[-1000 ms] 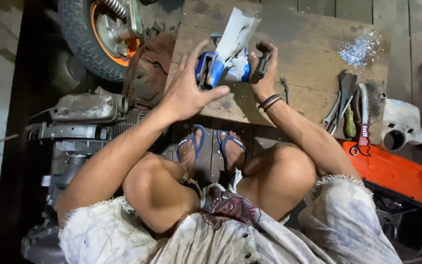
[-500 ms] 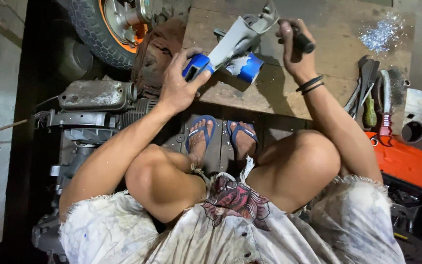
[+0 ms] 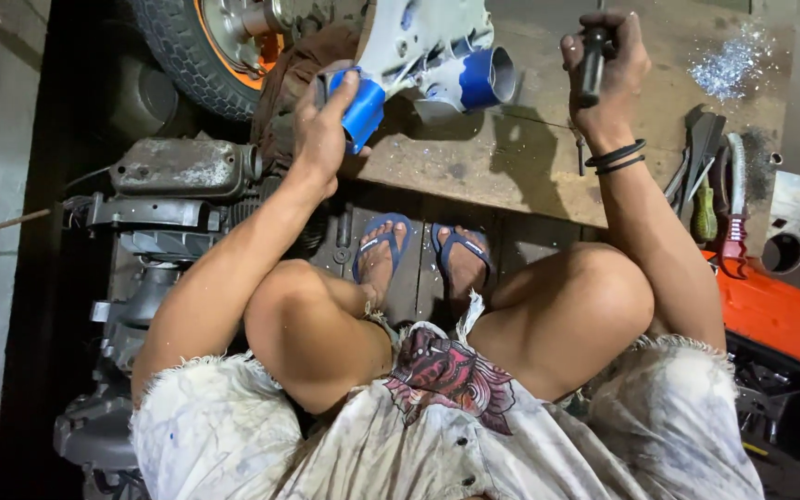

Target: Repairing a motorcycle plastic housing using a hand tool on a workbench

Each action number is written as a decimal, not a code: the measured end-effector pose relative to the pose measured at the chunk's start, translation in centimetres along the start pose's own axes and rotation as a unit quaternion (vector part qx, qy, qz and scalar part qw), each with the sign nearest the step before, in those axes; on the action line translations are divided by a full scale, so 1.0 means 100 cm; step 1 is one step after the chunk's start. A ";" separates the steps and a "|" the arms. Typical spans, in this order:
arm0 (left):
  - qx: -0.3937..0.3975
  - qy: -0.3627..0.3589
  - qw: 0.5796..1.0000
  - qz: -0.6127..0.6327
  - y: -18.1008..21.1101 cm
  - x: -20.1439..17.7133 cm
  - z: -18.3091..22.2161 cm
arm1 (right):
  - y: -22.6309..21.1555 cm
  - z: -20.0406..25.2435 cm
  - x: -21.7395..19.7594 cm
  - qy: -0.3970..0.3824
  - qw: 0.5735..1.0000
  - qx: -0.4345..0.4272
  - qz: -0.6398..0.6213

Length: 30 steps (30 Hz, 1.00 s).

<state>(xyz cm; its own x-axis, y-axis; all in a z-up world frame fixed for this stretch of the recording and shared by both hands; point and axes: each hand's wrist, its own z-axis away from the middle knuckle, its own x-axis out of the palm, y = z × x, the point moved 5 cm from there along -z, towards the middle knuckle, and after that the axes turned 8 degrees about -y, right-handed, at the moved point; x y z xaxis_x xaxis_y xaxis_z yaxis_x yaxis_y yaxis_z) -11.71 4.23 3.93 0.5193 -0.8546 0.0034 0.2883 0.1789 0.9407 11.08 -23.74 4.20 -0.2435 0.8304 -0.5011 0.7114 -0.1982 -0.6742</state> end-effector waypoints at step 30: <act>0.256 0.004 0.967 -0.009 0.023 0.048 0.002 | -0.035 -0.010 0.061 -0.066 0.996 0.034 -0.054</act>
<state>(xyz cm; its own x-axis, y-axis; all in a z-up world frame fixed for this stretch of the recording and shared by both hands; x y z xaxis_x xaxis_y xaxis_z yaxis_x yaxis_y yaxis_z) -8.72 0.46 6.13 0.5252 -0.8509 -0.0146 -0.1373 -0.1017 0.9853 7.78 -17.47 4.09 -0.4044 0.7742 -0.4869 0.6306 -0.1495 -0.7615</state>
